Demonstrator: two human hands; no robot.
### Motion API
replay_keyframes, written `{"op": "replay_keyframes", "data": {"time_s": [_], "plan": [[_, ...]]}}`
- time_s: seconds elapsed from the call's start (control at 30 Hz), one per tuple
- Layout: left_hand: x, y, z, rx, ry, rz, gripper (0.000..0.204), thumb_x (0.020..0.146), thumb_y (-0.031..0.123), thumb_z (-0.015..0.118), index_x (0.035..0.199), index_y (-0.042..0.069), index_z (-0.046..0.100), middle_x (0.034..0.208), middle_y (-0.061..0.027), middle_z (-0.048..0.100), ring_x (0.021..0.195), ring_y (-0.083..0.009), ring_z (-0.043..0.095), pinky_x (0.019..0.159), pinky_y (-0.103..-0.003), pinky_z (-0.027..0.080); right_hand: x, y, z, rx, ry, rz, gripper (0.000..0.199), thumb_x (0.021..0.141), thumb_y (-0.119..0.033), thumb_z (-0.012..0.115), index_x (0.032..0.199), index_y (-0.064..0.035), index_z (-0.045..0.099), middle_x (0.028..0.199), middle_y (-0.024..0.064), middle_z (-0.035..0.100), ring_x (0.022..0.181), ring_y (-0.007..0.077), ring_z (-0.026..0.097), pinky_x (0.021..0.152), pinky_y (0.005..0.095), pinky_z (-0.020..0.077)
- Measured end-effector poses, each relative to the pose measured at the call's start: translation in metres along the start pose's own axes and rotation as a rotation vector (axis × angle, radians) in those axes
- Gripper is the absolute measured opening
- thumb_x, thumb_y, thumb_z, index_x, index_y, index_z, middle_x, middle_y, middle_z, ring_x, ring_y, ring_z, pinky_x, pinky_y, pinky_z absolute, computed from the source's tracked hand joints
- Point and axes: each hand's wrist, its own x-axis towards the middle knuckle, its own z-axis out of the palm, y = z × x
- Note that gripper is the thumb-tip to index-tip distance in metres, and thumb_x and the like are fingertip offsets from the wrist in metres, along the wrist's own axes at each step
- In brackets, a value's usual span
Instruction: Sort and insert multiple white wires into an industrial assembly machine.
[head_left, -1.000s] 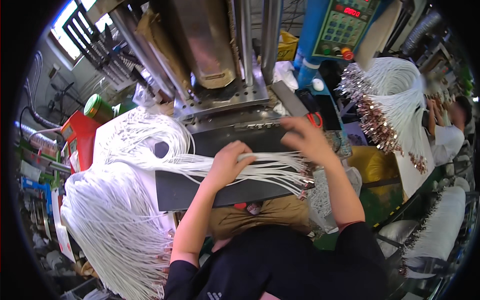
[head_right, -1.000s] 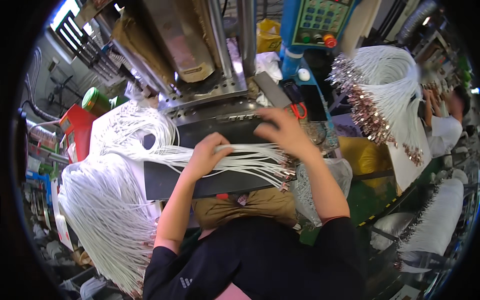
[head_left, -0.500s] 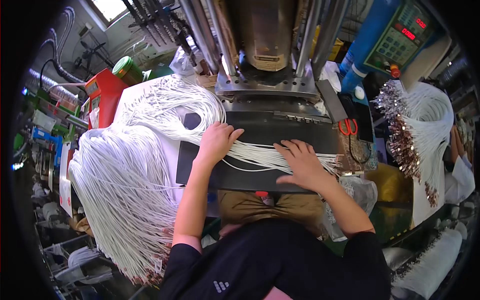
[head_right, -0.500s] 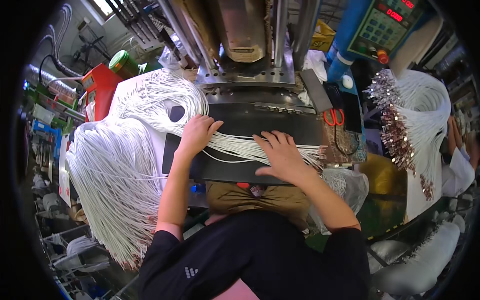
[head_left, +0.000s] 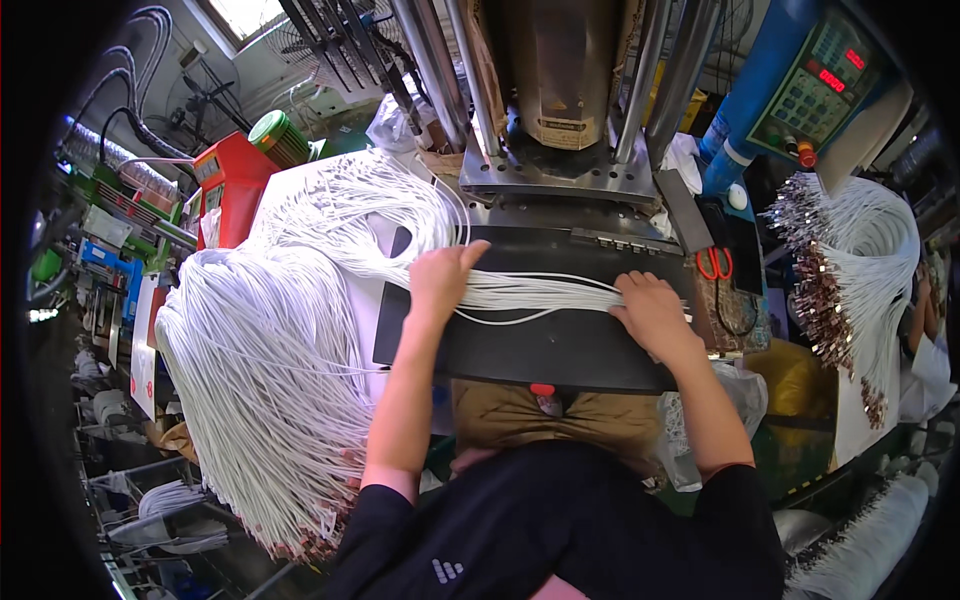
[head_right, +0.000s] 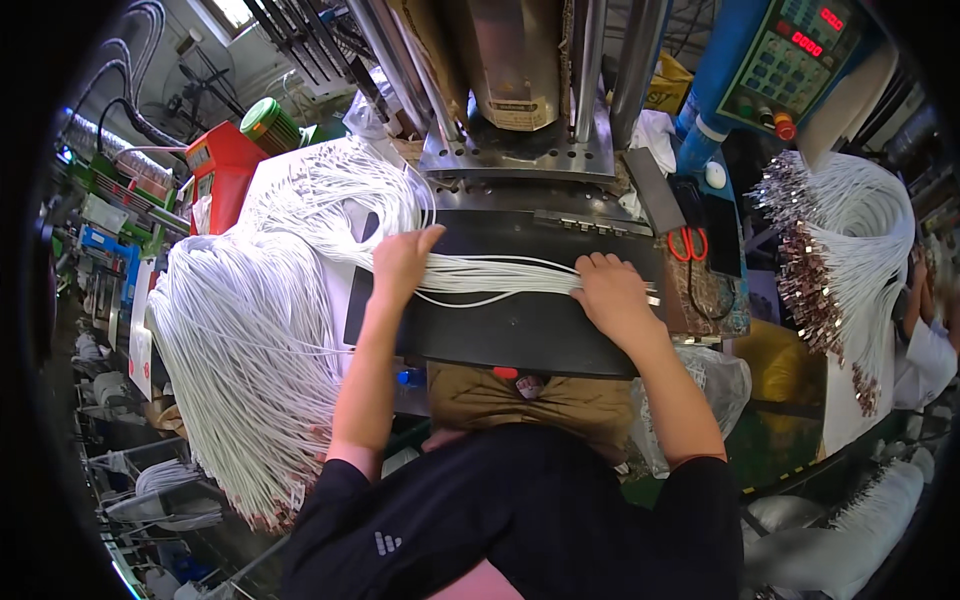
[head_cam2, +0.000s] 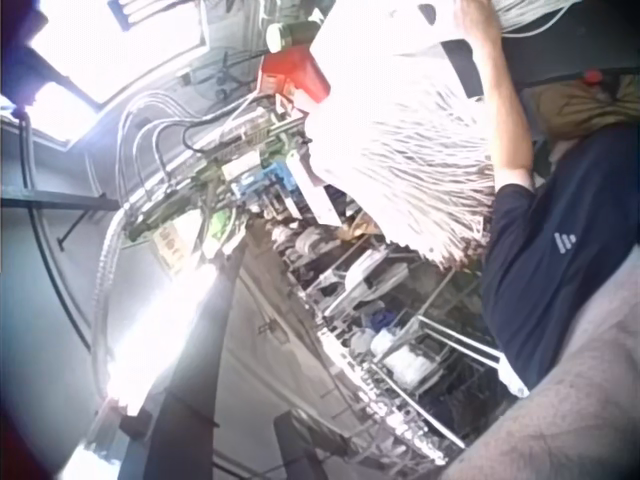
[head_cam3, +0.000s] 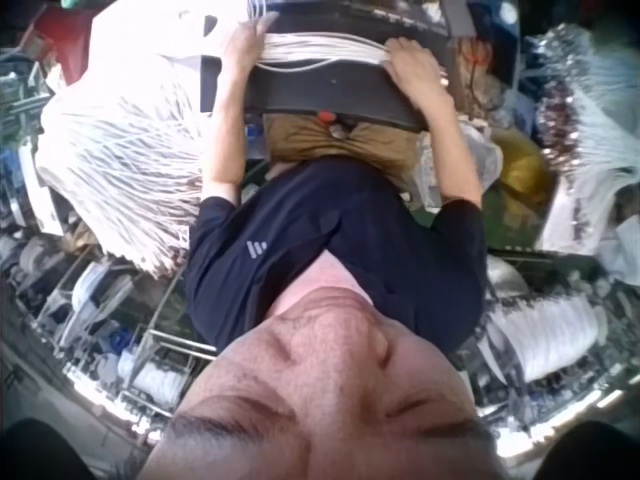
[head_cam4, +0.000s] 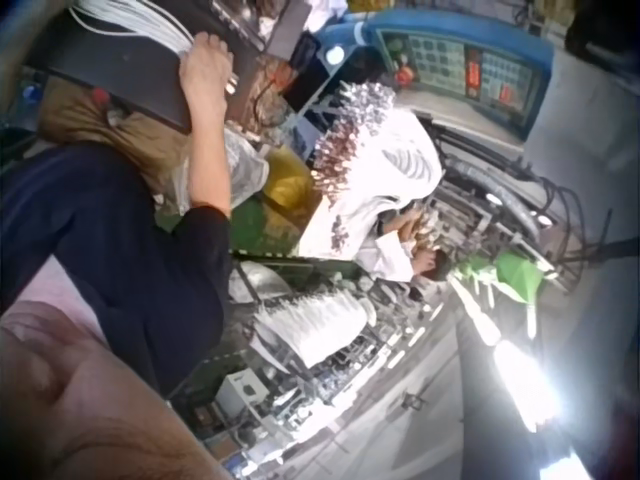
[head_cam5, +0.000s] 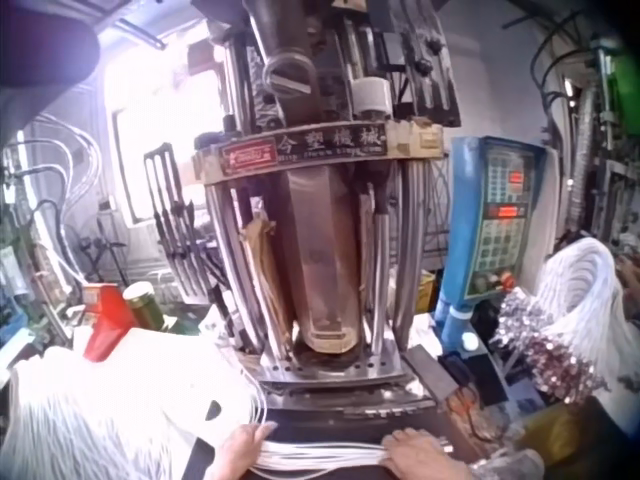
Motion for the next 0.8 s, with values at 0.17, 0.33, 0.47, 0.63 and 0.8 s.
{"op": "replay_keyframes", "data": {"time_s": [0.17, 0.33, 0.47, 0.63, 0.8], "plan": [[-0.009, 0.058, 0.016, -0.056, -0.140, 0.179, 0.039, 0.097, 0.039, 0.059, 0.079, 0.007, 0.072, 0.073, -0.0159, 0.066, 0.074, -0.0376, 0.064, 0.067, -0.049, 0.050, 0.022, -0.040, 0.019, 0.067, 0.070, -0.130, 0.042, 0.080, -0.033, 0.078, 0.110, -0.0063, 0.064, 0.100, 0.0102, 0.060, 0.101, 0.0311, 0.058, 0.087, 0.0435, 0.0465], [0.023, 0.044, 0.022, 0.020, -0.153, 0.455, 0.034, 0.095, 0.038, 0.059, 0.084, 0.009, 0.073, 0.091, -0.0120, 0.071, 0.091, -0.0337, 0.066, 0.080, -0.046, 0.051, 0.025, -0.049, 0.031, 0.199, 0.156, -0.192, 0.032, 0.082, -0.030, 0.077, 0.100, -0.0050, 0.065, 0.097, 0.0112, 0.059, 0.097, 0.0326, 0.057, 0.084, 0.0442, 0.0457], [0.076, -0.012, 0.010, 0.357, -0.255, 0.457, 0.035, 0.096, 0.037, 0.056, 0.084, 0.007, 0.070, 0.099, -0.0110, 0.071, 0.102, -0.0330, 0.064, 0.094, -0.047, 0.047, 0.020, -0.043, 0.049, 0.192, 0.218, -0.130, 0.025, 0.085, -0.025, 0.074, 0.095, -0.0044, 0.064, 0.094, 0.0120, 0.059, 0.093, 0.0336, 0.056, 0.081, 0.0442, 0.0455], [0.110, -0.037, -0.001, 0.191, -0.300, 0.311, 0.037, 0.098, 0.038, 0.049, 0.096, 0.008, 0.070, 0.106, -0.0116, 0.071, 0.110, -0.0323, 0.062, 0.102, -0.050, 0.043, 0.020, -0.041, 0.050, 0.209, 0.260, -0.116, 0.021, 0.086, -0.021, 0.073, 0.091, -0.0039, 0.062, 0.091, 0.0127, 0.058, 0.090, 0.0346, 0.055, 0.079, 0.0434, 0.0461], [0.124, -0.088, 0.011, 0.194, -0.133, 0.106, 0.040, 0.099, 0.039, 0.042, 0.110, 0.012, 0.070, 0.117, -0.0114, 0.069, 0.117, -0.0318, 0.059, 0.102, -0.051, 0.042, 0.020, -0.045, 0.051, 0.189, 0.248, -0.111, 0.022, 0.086, -0.023, 0.073, 0.090, -0.0041, 0.062, 0.090, 0.0116, 0.059, 0.091, 0.0331, 0.056, 0.080, 0.0425, 0.0464]]}}
